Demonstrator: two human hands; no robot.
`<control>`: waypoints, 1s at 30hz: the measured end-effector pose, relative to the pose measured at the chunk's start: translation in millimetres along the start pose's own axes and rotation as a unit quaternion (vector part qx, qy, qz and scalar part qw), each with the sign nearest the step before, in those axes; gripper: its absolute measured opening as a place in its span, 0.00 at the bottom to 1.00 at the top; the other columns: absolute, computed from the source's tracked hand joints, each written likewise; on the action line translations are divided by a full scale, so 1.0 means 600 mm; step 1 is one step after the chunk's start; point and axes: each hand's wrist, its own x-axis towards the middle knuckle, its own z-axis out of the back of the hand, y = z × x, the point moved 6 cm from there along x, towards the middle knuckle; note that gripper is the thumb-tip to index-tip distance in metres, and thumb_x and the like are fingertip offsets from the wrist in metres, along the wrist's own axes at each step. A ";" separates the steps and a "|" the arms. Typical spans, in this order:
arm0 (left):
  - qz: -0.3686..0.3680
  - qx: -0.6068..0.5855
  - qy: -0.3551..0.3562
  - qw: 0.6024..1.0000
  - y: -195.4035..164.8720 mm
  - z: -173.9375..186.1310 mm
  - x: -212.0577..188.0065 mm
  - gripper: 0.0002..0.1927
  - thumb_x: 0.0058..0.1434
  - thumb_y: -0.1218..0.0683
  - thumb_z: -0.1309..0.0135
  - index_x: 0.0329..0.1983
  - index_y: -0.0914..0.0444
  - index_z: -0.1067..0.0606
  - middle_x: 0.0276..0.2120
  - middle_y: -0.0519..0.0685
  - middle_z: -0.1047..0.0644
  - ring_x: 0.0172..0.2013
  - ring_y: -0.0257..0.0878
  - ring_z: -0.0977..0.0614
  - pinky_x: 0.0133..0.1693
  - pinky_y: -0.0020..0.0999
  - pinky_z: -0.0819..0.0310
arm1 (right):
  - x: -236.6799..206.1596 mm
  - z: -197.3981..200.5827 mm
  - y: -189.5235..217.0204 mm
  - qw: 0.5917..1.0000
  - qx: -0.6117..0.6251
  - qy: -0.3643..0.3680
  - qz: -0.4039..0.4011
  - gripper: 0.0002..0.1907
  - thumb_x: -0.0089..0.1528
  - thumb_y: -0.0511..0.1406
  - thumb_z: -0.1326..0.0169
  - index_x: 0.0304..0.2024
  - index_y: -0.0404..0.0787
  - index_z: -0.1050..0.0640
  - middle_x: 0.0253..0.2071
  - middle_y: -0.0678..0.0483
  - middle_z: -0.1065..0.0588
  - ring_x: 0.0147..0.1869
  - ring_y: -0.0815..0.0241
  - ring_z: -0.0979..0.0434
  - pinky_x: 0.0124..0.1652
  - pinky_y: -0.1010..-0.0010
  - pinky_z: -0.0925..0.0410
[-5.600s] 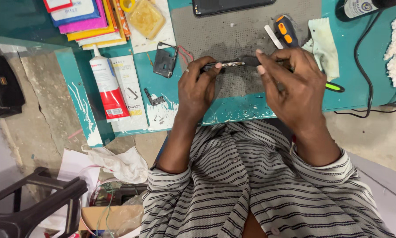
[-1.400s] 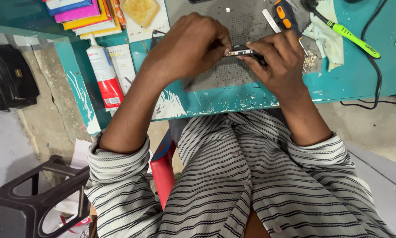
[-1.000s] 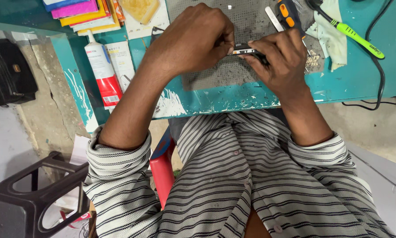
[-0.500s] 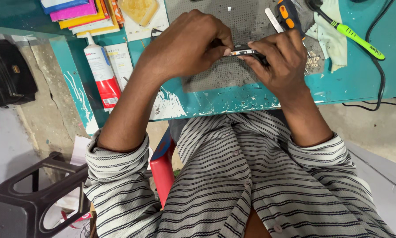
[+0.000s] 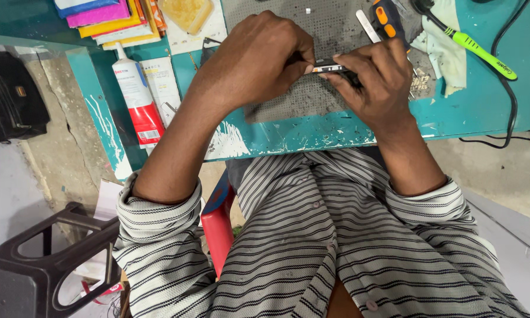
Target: The person unscrews screws from an opened smartphone lying on a repair bench using a screwdriver, then uses a thin metal pry tool to work along the edge of the phone's midframe, holding the phone steady with the other hand. Small parts and the phone back cover sit on the bench beside the work.
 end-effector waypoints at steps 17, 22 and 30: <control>0.013 0.008 -0.006 1.000 0.002 -0.001 0.001 0.02 0.57 0.61 0.37 0.33 0.63 0.17 0.27 0.54 0.18 0.29 0.49 0.16 0.35 0.45 0.23 | 0.000 -0.002 -0.001 1.000 -0.004 -0.007 0.004 0.16 0.68 0.44 0.27 0.48 0.43 0.18 0.40 0.57 0.25 0.46 0.56 0.31 0.41 0.67 0.34; -0.010 0.017 -0.009 1.000 -0.003 0.007 0.007 0.02 0.53 0.60 0.37 0.31 0.62 0.18 0.27 0.55 0.18 0.32 0.54 0.17 0.35 0.49 0.24 | 0.004 0.002 0.002 1.000 0.002 -0.003 -0.005 0.17 0.67 0.43 0.26 0.47 0.41 0.18 0.40 0.55 0.25 0.45 0.54 0.31 0.40 0.65 0.34; 0.026 -0.057 0.022 0.998 0.006 0.018 0.007 0.05 0.53 0.59 0.38 0.33 0.62 0.18 0.29 0.52 0.17 0.32 0.48 0.14 0.35 0.42 0.22 | 0.025 0.012 0.014 1.000 0.004 -0.009 -0.021 0.17 0.61 0.40 0.26 0.44 0.39 0.18 0.39 0.53 0.25 0.44 0.51 0.27 0.41 0.61 0.32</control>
